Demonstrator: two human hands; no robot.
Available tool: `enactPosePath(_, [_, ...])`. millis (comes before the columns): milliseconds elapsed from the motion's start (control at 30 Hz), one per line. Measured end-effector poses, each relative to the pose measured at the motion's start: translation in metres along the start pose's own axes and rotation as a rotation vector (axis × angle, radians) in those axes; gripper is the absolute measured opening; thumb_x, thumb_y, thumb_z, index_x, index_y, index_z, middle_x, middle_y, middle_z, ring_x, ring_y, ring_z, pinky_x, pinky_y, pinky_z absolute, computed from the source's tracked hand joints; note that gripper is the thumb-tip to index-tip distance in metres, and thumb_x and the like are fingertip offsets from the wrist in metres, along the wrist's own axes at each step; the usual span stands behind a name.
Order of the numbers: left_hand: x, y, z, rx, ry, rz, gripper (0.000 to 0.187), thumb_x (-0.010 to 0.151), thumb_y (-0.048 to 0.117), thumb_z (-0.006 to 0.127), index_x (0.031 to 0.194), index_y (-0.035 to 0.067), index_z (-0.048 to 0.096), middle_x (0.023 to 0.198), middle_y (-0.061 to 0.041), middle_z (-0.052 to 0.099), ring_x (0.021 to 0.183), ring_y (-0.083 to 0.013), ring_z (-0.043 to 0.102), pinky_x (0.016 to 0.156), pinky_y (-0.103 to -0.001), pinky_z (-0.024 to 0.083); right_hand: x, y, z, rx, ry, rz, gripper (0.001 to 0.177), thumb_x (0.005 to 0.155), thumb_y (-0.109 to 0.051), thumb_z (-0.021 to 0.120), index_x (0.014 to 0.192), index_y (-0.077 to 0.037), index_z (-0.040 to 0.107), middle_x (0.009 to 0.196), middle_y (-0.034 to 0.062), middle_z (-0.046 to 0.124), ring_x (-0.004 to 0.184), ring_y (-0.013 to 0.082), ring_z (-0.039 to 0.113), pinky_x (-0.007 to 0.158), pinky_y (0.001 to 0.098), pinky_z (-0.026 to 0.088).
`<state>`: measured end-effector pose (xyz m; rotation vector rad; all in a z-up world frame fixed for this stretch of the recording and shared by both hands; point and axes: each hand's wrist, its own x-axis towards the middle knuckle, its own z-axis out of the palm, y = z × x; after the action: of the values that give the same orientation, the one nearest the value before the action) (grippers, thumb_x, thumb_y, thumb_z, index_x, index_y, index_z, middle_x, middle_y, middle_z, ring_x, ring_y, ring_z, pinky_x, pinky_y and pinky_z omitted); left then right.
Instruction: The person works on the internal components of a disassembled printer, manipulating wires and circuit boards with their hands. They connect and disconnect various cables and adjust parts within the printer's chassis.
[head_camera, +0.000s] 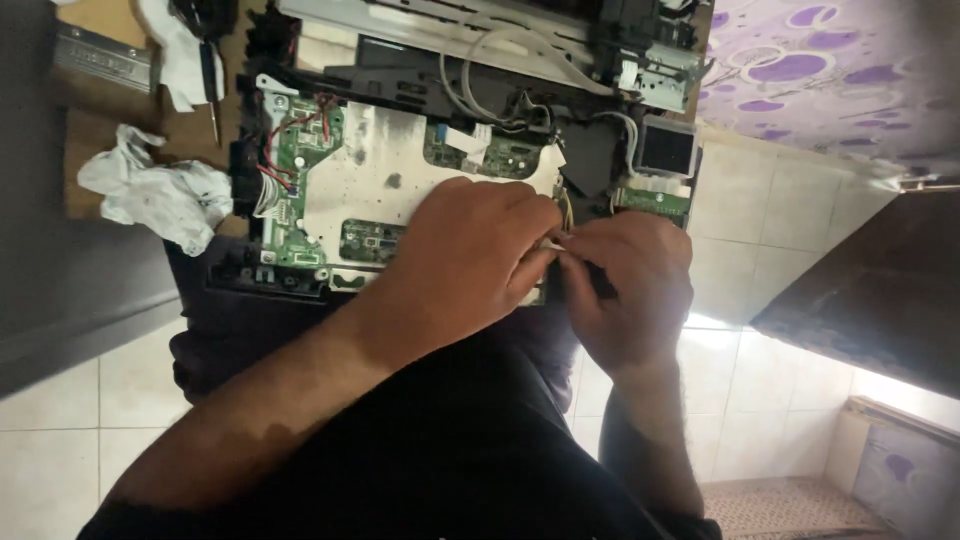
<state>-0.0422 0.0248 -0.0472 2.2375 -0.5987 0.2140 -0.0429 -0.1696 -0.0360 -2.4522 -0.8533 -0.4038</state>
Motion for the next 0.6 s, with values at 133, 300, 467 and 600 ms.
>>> enactPosePath(133, [0.001, -0.001, 0.0, 0.001, -0.038, -0.011, 0.022, 0.086, 0.019, 0.083, 0.092, 0.011, 0.063, 0.076, -0.004, 0.065, 0.067, -0.0274, 0.063, 0.058, -0.046, 0.043, -0.005, 0.0, 0.0, -0.032, 0.008, -0.003, 0.005, 0.094, -0.007, 0.073, 0.093, -0.004, 0.077, 0.095, 0.0083, 0.071, 0.092, 0.0276, 0.066, 0.087, 0.0401, 0.047])
enactPosePath(300, [-0.001, 0.005, -0.006, -0.017, -0.12, -0.04, 0.03, 0.083, 0.031, 0.085, 0.095, 0.014, 0.064, 0.085, -0.001, 0.068, 0.079, -0.0276, 0.066, 0.07, -0.045, 0.043, -0.006, -0.004, -0.001, 0.038, 0.067, 0.038, 0.007, 0.091, 0.003, 0.072, 0.092, -0.003, 0.069, 0.099, 0.0129, 0.07, 0.093, 0.0306, 0.066, 0.088, 0.0411, 0.049])
enactPosePath(467, [-0.004, 0.005, -0.011, 0.077, -0.121, 0.038, 0.03, 0.081, 0.025, 0.084, 0.103, 0.013, 0.068, 0.096, -0.002, 0.064, 0.085, -0.0239, 0.064, 0.07, -0.043, 0.044, -0.011, -0.002, -0.001, 0.04, 0.072, 0.059, 0.009, 0.088, 0.004, 0.069, 0.091, -0.003, 0.067, 0.098, 0.013, 0.069, 0.091, 0.0291, 0.065, 0.086, 0.039, 0.051])
enactPosePath(600, [-0.003, 0.006, -0.014, 0.177, -0.046, 0.06, 0.028, 0.081, 0.025, 0.084, 0.1, 0.014, 0.066, 0.094, -0.001, 0.057, 0.081, -0.0208, 0.061, 0.068, -0.04, 0.042, -0.008, -0.006, -0.004, 0.115, 0.109, 0.074, 0.014, 0.085, 0.013, 0.063, 0.089, 0.0, 0.063, 0.088, 0.015, 0.07, 0.082, 0.029, 0.068, 0.078, 0.0377, 0.055])
